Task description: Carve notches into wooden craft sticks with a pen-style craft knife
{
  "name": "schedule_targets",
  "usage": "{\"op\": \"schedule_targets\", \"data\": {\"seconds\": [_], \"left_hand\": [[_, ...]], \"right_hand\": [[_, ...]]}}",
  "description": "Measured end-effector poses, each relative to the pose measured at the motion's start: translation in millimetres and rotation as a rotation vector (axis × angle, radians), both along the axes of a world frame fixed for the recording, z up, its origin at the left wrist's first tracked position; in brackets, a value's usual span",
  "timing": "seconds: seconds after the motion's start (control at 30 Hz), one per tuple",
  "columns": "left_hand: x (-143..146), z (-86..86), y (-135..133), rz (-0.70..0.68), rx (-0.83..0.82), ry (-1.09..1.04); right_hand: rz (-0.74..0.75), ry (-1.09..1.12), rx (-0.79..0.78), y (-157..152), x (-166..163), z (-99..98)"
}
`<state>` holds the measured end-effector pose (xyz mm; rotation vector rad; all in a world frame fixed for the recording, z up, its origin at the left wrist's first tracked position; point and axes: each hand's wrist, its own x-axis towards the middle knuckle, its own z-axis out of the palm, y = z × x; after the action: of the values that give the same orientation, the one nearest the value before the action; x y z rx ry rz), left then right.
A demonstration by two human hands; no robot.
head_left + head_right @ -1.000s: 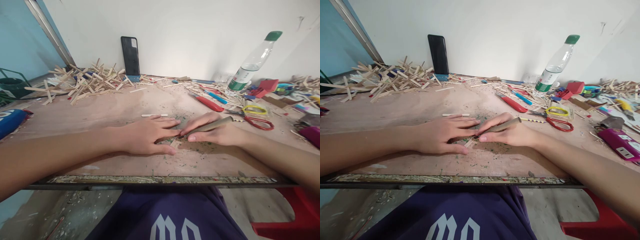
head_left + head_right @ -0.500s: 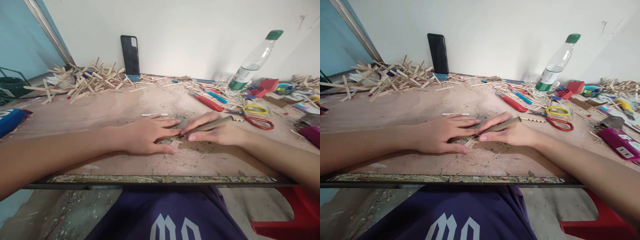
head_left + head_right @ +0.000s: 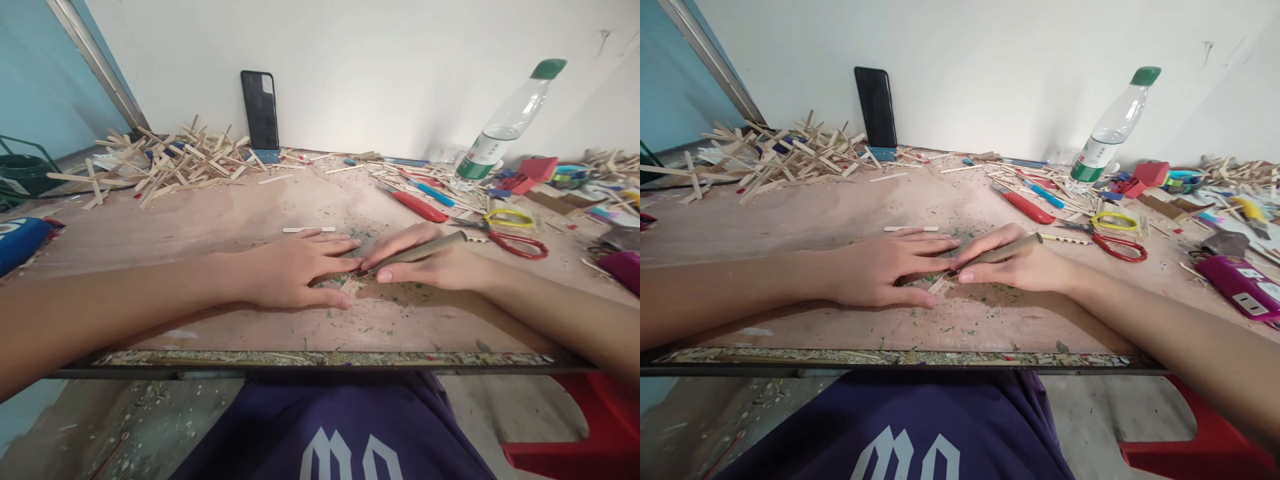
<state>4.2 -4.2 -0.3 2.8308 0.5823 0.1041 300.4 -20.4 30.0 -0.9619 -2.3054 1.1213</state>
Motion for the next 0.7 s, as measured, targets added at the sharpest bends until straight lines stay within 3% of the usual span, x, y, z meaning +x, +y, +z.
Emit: {"op": "schedule_targets", "data": {"seconds": [0.7], "left_hand": [[0.1,0.9,-0.4,0.003,-0.022,-0.017]], "right_hand": [[-0.003,-0.012,0.007,0.7,0.8,-0.7]]}}
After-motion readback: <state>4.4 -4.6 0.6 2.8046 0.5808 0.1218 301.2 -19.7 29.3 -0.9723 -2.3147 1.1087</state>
